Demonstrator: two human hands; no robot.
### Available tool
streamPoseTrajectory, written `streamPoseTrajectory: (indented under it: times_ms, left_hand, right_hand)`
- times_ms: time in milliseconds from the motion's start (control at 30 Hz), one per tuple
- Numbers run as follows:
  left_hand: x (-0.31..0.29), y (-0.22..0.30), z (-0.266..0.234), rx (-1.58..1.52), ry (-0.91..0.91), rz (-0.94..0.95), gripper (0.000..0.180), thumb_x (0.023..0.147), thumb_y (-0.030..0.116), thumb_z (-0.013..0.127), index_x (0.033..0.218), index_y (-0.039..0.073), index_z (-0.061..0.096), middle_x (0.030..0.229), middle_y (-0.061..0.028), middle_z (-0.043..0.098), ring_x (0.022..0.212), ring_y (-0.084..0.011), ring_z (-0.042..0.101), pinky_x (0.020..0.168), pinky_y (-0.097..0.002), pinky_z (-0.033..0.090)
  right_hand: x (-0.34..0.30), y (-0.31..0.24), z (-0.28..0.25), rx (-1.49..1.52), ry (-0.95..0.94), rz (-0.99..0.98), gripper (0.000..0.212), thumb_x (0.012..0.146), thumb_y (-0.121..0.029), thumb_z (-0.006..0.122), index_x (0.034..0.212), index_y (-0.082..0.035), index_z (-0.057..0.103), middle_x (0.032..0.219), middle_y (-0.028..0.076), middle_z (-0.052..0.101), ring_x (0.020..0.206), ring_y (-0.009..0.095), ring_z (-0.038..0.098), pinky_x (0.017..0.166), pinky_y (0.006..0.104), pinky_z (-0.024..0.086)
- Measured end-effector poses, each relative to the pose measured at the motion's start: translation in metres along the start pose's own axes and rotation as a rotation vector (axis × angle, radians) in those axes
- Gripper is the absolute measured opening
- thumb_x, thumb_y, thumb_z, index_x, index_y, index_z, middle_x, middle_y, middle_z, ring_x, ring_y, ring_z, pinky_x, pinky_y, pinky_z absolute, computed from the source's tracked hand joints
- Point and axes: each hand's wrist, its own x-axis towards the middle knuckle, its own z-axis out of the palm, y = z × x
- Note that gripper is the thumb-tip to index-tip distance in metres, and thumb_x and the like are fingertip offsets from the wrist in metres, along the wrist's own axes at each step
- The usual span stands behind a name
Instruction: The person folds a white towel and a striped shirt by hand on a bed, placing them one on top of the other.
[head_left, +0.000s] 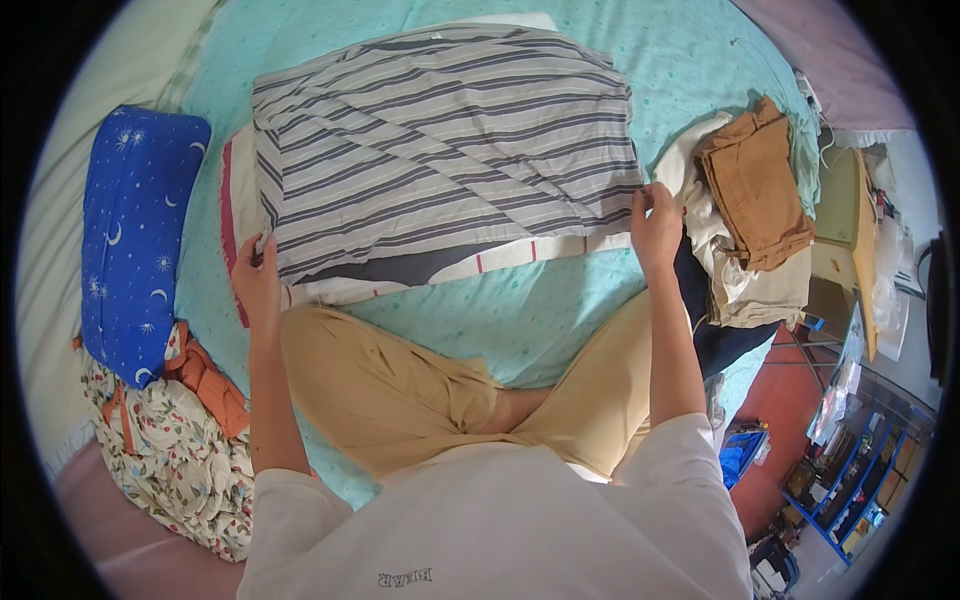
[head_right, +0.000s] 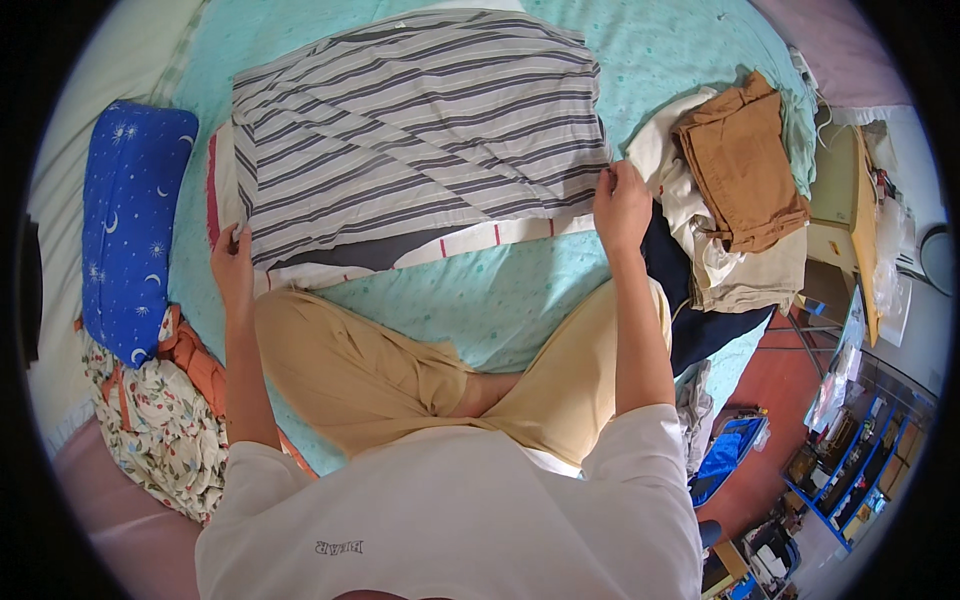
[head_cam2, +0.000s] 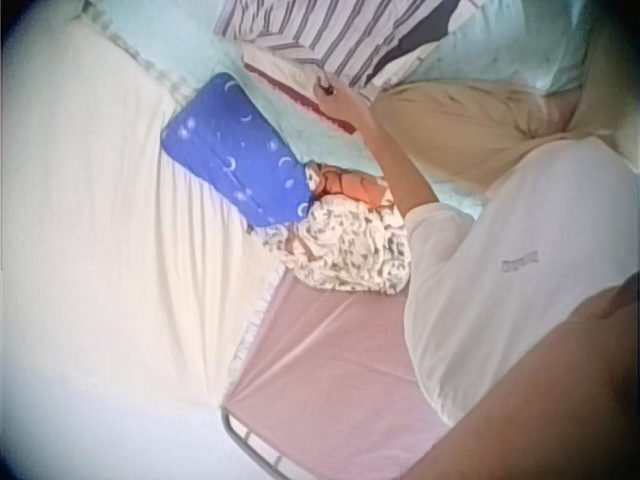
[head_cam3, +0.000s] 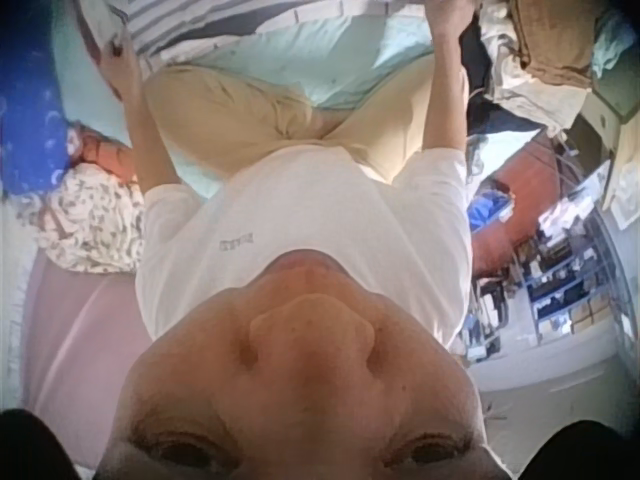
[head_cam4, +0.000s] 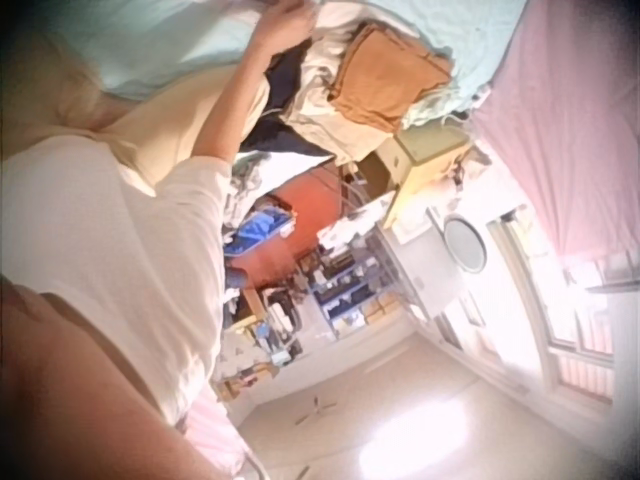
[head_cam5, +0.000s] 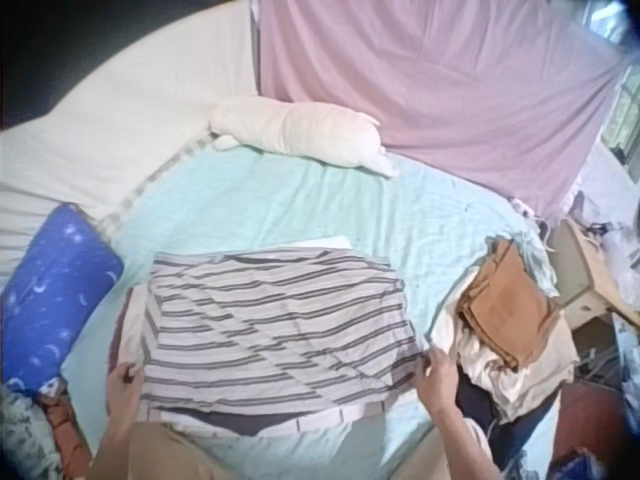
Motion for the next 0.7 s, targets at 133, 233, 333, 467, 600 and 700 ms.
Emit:
streamPoseTrajectory:
  times_ms: [133, 233, 333, 467, 600, 700]
  left_hand:
    - [0.011, -0.004, -0.014, -0.537, 0.015, -0.033, 0.033, 0.093, 0.019, 0.064, 0.115, -0.005, 0.062, 0.097, -0.0058, 0.066, 0.087, -0.0124, 0.06, 0.077, -0.0256, 0.047]
    - [0.021, -0.026, -0.018, -0.925, -0.045, -0.141, 0.03, 0.093, 0.019, 0.065, 0.116, 0.0, 0.062, 0.107, -0.0049, 0.066, 0.094, -0.0115, 0.061, 0.081, -0.0256, 0.049]
    - [0.02, -0.036, -0.013, -0.929, -0.074, -0.262, 0.033, 0.093, 0.018, 0.065, 0.121, 0.0, 0.06, 0.109, -0.0051, 0.065, 0.096, -0.012, 0.061, 0.083, -0.0261, 0.049]
    - [0.005, -0.028, -0.01, -0.887, -0.094, -0.273, 0.031, 0.095, 0.019, 0.062, 0.119, 0.0, 0.059, 0.107, -0.004, 0.065, 0.096, -0.0108, 0.061, 0.083, -0.0253, 0.049]
    - [0.013, -0.011, -0.028, -0.915, -0.046, -0.122, 0.026, 0.097, 0.021, 0.059, 0.114, 0.002, 0.062, 0.1, -0.0025, 0.066, 0.092, -0.0102, 0.06, 0.082, -0.0249, 0.049]
    - [0.028, -0.019, -0.046, -0.952, -0.156, -0.078, 0.026, 0.097, 0.022, 0.059, 0.114, 0.002, 0.063, 0.1, -0.0027, 0.066, 0.092, -0.0105, 0.061, 0.083, -0.0257, 0.048]
  right_hand:
    - [0.018, 0.032, -0.005, 0.606, 0.113, 0.393, 0.015, 0.093, -0.014, 0.059, 0.092, 0.001, 0.058, 0.077, 0.006, 0.057, 0.067, 0.014, 0.051, 0.061, 0.0298, 0.041]
    - [0.021, 0.056, 0.004, 0.792, 0.138, 0.549, 0.019, 0.096, -0.015, 0.055, 0.1, 0.003, 0.058, 0.08, 0.001, 0.054, 0.069, 0.01, 0.047, 0.062, 0.026, 0.039]
    - [0.015, 0.058, 0.02, 0.852, -0.029, 0.775, 0.029, 0.099, -0.023, 0.053, 0.107, 0.004, 0.061, 0.09, 0.004, 0.062, 0.079, 0.012, 0.055, 0.073, 0.0271, 0.044]
    - [0.002, 0.031, 0.013, 0.717, -0.188, 0.796, 0.044, 0.101, -0.032, 0.051, 0.122, 0.006, 0.059, 0.114, 0.011, 0.064, 0.104, 0.017, 0.058, 0.091, 0.0285, 0.043]
    - [0.006, 0.018, 0.0, 0.826, 0.038, 0.665, 0.047, 0.101, -0.034, 0.05, 0.125, 0.006, 0.057, 0.117, 0.011, 0.063, 0.109, 0.017, 0.056, 0.097, 0.0293, 0.041]
    - [0.018, 0.038, -0.017, 0.872, -0.039, 0.475, 0.045, 0.102, -0.036, 0.049, 0.115, 0.006, 0.06, 0.101, 0.008, 0.067, 0.096, 0.014, 0.058, 0.084, 0.0293, 0.044]
